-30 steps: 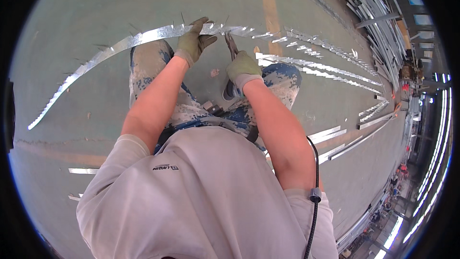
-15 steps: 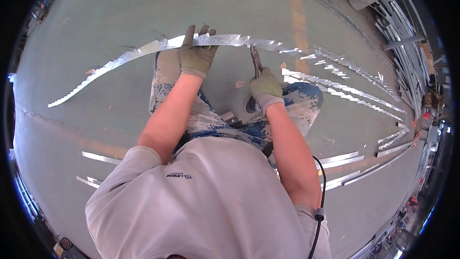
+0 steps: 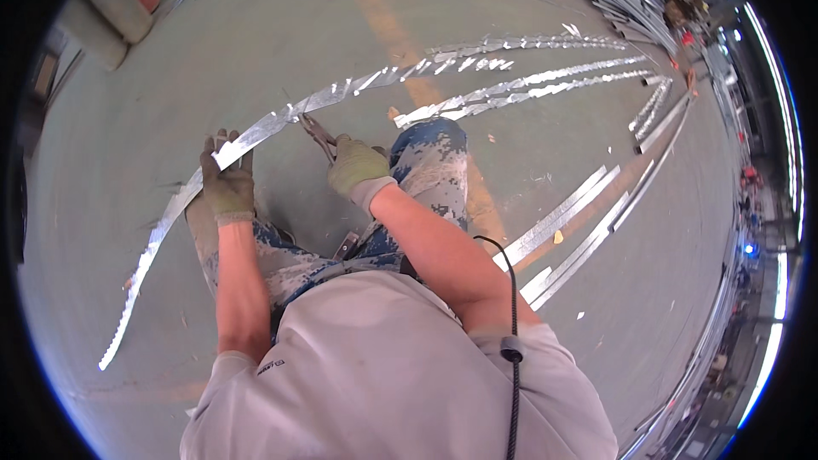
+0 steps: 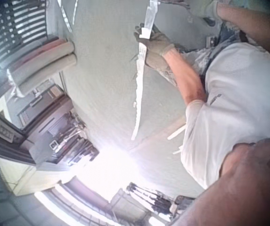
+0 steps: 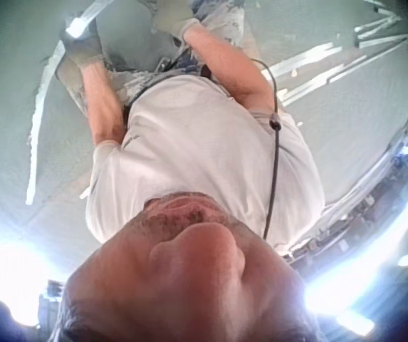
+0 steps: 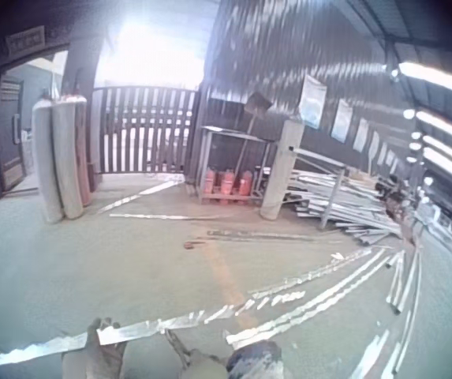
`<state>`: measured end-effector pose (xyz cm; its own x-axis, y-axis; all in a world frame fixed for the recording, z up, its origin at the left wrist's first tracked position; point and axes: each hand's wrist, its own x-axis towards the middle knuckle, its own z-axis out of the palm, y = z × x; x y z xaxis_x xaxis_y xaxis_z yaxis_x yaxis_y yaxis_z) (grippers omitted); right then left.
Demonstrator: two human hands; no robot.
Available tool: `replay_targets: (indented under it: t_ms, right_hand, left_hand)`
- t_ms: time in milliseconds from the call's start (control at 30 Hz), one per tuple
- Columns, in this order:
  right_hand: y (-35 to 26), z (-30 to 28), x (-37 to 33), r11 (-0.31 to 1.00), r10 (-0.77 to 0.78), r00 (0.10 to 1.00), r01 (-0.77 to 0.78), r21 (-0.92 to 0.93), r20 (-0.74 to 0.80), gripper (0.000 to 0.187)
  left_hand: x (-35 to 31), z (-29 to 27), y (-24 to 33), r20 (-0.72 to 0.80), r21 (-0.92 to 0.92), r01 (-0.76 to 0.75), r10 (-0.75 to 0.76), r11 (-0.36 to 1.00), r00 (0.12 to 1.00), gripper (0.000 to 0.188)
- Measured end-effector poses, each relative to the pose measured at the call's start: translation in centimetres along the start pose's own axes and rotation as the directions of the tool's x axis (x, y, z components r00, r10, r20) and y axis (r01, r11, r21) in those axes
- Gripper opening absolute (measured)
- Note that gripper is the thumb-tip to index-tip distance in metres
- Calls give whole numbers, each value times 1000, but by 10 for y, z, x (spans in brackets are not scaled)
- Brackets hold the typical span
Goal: The person sits on the floor and uses tin snips to cut a long, silver metal strip into smaller pieces. They repeatedly position the snips and cut sections of the strip, accumulating cut pieces on the floor.
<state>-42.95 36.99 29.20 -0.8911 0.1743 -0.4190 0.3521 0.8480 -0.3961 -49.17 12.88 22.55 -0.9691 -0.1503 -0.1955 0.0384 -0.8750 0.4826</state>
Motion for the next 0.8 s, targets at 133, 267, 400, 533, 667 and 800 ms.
replay_targets:
  t_ms: [133, 267, 400, 533, 667, 800]
  right_hand:
    - [5, -16, -9, 998, 53, 999, -52, 19, -8, 49]
    - [20, -30, -12, 992, 93, 995, -89, 86, -41, 50]
    - [41, -34, -4, 985, 135, 989, -128, 113, -56, 47]
    - [53, -37, 4, 982, 166, 985, -161, 94, -53, 43]
    - [57, -35, 17, 976, 193, 981, -193, 97, 9, 40]
    - [61, -26, 22, 979, 181, 983, -182, 93, 18, 39]
  left_hand:
    - [-5, 20, -6, 52, 75, 33, -37, 997, 998, 58]
    - [-17, 38, -23, 122, 92, 98, -109, 991, 987, 55]
    - [-23, 51, -44, 160, 103, 155, -171, 982, 972, 50]
    - [-22, 61, -54, 103, 108, 228, -239, 968, 966, 48]
    - [-11, 30, -42, 212, 71, 318, -325, 946, 922, 54]
    - [1, 11, -30, 15, 43, 266, -267, 963, 964, 55]
